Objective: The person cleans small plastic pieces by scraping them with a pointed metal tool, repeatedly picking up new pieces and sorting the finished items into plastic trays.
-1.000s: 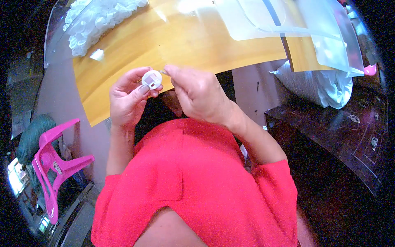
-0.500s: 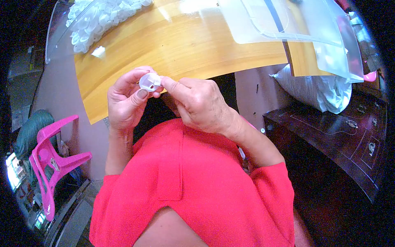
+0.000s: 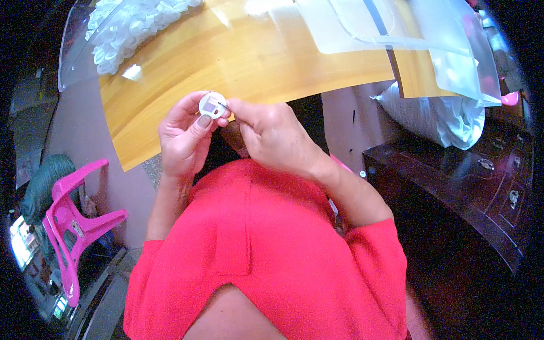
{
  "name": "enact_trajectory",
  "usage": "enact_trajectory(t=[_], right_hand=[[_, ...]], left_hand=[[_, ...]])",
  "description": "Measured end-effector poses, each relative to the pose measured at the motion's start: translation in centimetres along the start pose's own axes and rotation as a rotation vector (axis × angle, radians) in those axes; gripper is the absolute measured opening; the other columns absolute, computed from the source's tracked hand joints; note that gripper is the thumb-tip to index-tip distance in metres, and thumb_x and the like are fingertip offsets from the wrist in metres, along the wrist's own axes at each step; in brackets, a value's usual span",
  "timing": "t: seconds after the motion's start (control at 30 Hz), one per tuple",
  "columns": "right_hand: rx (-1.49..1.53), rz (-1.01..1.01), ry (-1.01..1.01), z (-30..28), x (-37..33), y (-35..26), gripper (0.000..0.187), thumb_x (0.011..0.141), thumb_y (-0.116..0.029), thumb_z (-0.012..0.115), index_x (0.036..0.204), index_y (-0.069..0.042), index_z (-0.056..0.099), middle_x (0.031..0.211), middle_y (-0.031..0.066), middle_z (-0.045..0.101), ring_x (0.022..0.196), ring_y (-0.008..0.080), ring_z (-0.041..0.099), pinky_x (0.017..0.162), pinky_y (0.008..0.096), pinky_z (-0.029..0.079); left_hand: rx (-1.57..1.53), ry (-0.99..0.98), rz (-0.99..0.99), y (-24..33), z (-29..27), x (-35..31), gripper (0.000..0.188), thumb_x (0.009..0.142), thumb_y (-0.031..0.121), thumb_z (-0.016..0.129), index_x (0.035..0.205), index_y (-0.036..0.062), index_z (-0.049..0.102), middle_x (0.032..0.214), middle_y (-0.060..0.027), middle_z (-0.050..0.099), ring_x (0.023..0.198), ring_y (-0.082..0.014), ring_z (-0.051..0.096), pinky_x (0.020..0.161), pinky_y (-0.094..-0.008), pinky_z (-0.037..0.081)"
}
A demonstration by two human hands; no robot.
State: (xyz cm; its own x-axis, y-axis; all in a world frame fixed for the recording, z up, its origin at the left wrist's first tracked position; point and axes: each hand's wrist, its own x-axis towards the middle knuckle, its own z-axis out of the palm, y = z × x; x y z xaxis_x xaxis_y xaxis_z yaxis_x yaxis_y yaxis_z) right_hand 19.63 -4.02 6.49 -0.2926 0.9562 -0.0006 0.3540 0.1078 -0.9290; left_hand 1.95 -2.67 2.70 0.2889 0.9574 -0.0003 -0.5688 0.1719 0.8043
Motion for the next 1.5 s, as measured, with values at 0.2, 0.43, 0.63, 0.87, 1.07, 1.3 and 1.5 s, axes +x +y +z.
enact_trajectory(t=[0.2,0.43,0.63,0.87,1.07,1.3,1.5], right_hand=[[-0.022,0.039,0.031,0.4,0.4,1.0,0.023,0.084,0.0,0.05,0.105,-0.002,0.06,0.068,0.0161,0.058,0.061,0.0244,0.059,0.055,0.0343,0.047],[-0.565,-0.168,0.115,0.7,-0.1,0.4,0.03,0.076,-0.006,0.057,0.105,0.0,0.061,0.066,0.0141,0.057,0.059,0.0305,0.06,0.053,0.0408,0.049],[-0.708,-0.222,0.111,0.8,-0.1,0.3,0.039,0.073,-0.009,0.06,0.111,0.001,0.059,0.065,0.0109,0.054,0.06,0.0259,0.059,0.053,0.0375,0.049],[-0.698,-0.222,0.136,1.2,-0.1,0.8,0.037,0.076,-0.011,0.059,0.11,0.001,0.059,0.066,0.0107,0.053,0.06,0.0259,0.059,0.053,0.0365,0.049],[-0.728,-0.199,0.134,1.2,-0.2,0.9,0.037,0.077,-0.012,0.058,0.111,0.001,0.059,0.066,0.0103,0.053,0.06,0.0242,0.059,0.051,0.0357,0.049],[-0.942,-0.282,0.107,1.1,-0.3,0.7,0.035,0.08,-0.015,0.055,0.109,0.003,0.06,0.065,0.0071,0.054,0.058,0.0197,0.058,0.047,0.0302,0.047],[-1.03,-0.29,0.047,1.0,-0.5,0.4,0.036,0.078,-0.013,0.056,0.109,0.005,0.059,0.066,0.0069,0.053,0.058,0.0187,0.056,0.047,0.0302,0.046]], left_hand=[[-0.174,0.123,-0.171,-0.2,-0.1,0.6,0.025,0.089,0.0,0.055,0.114,-0.0063,0.055,0.101,-0.0179,0.063,0.088,-0.0245,0.065,0.078,-0.0323,0.054],[-0.135,0.144,-0.149,-0.2,-0.4,0.6,0.026,0.089,0.001,0.057,0.114,-0.0061,0.055,0.101,-0.0178,0.063,0.089,-0.0256,0.065,0.079,-0.0334,0.055],[-0.106,0.142,-0.154,0.2,-0.5,0.6,0.031,0.088,0.0,0.058,0.118,-0.0054,0.054,0.103,-0.0176,0.063,0.091,-0.0245,0.064,0.081,-0.0334,0.055],[-0.108,0.14,-0.174,0.1,-0.2,0.5,0.032,0.087,-0.001,0.059,0.118,-0.0066,0.053,0.103,-0.0171,0.063,0.09,-0.0223,0.064,0.081,-0.0324,0.054],[-0.047,0.169,-0.175,0.0,0.6,0.4,0.031,0.087,-0.001,0.06,0.117,-0.0083,0.054,0.102,-0.0151,0.063,0.089,-0.0192,0.064,0.083,-0.0297,0.052],[0.018,0.141,-0.173,-0.1,0.6,0.5,0.028,0.086,-0.002,0.061,0.112,-0.008,0.057,0.101,-0.0114,0.062,0.087,-0.0167,0.063,0.082,-0.0273,0.051],[0.139,0.088,-0.112,-0.4,0.2,0.4,0.023,0.083,-0.004,0.062,0.106,-0.0085,0.061,0.106,-0.0103,0.057,0.086,-0.0151,0.062,0.078,-0.0251,0.051]])
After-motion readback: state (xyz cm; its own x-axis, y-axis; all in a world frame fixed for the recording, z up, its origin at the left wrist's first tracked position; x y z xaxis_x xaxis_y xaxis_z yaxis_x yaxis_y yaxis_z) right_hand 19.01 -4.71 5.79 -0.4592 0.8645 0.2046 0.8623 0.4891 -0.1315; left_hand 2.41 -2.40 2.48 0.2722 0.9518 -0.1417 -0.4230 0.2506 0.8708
